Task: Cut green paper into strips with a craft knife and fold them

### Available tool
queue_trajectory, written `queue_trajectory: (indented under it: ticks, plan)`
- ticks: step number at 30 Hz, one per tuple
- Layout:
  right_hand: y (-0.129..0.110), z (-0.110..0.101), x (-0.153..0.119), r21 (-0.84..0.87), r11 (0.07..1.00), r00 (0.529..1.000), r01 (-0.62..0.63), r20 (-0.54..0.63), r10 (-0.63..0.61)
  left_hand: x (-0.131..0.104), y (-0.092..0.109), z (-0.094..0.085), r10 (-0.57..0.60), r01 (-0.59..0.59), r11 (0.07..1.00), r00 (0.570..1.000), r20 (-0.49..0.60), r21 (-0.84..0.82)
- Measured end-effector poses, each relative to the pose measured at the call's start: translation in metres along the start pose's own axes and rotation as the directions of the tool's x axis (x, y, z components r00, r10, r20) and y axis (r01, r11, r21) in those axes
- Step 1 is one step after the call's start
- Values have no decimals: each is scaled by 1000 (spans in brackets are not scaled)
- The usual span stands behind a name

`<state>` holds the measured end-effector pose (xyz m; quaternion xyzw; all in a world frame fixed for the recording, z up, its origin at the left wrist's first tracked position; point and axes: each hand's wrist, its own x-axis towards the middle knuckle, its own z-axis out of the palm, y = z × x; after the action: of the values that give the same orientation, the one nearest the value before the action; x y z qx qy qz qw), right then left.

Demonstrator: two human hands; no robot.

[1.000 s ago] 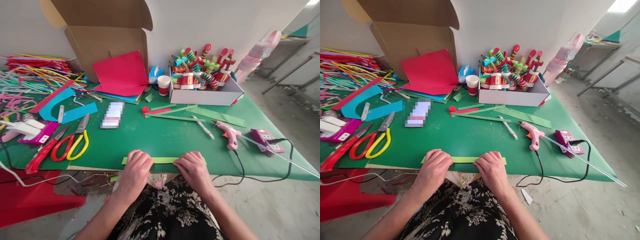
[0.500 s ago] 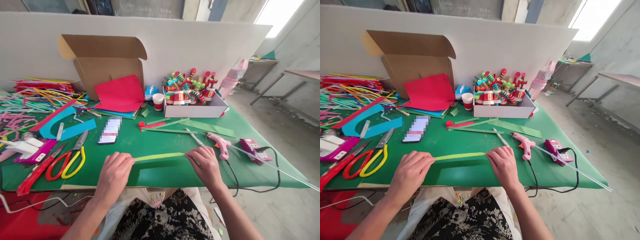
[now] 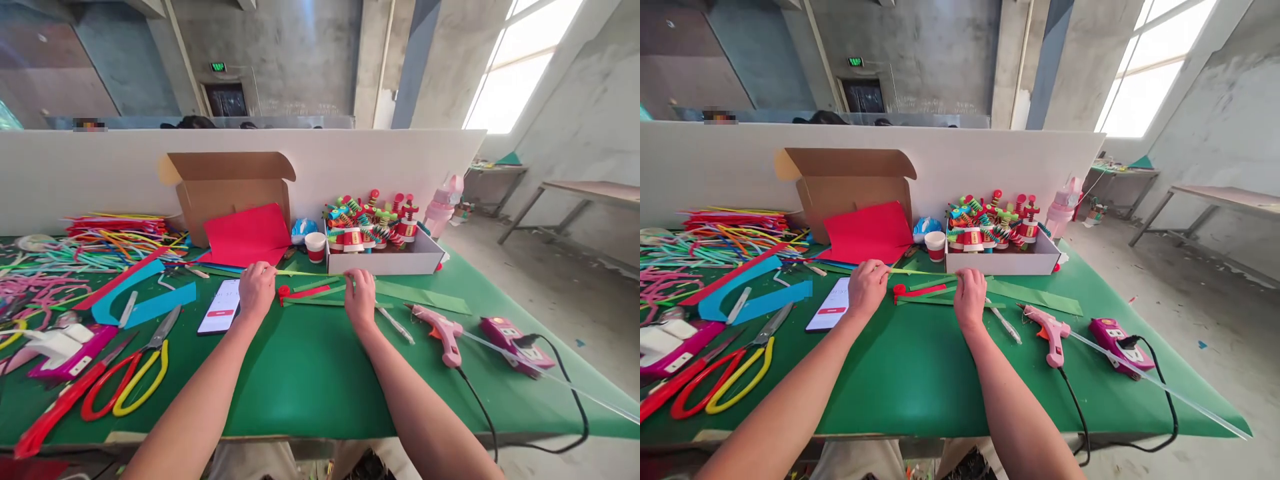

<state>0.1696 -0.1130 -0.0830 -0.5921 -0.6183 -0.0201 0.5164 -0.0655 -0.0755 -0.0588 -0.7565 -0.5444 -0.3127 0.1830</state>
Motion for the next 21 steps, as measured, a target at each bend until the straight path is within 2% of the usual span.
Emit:
queue_trajectory:
  ticks: [7,12,17,21]
  plan:
    - [9,3,6,-63,993,994,104,43,-102,-21,-10,3,63,-66,996,996,-61,-54]
    - [13,9,6,-71,989,991,130,0,-131,-26,-10,6,90,-98,993,988,-125,-58]
    - [9,13,1,-2,988,986,154,-61,-154,-23,-17,10,179,-172,984,956,-234,52]
    - [4,19,-9,101,990,993,99,-75,-91,-22,-29,11,208,-186,977,936,-284,105]
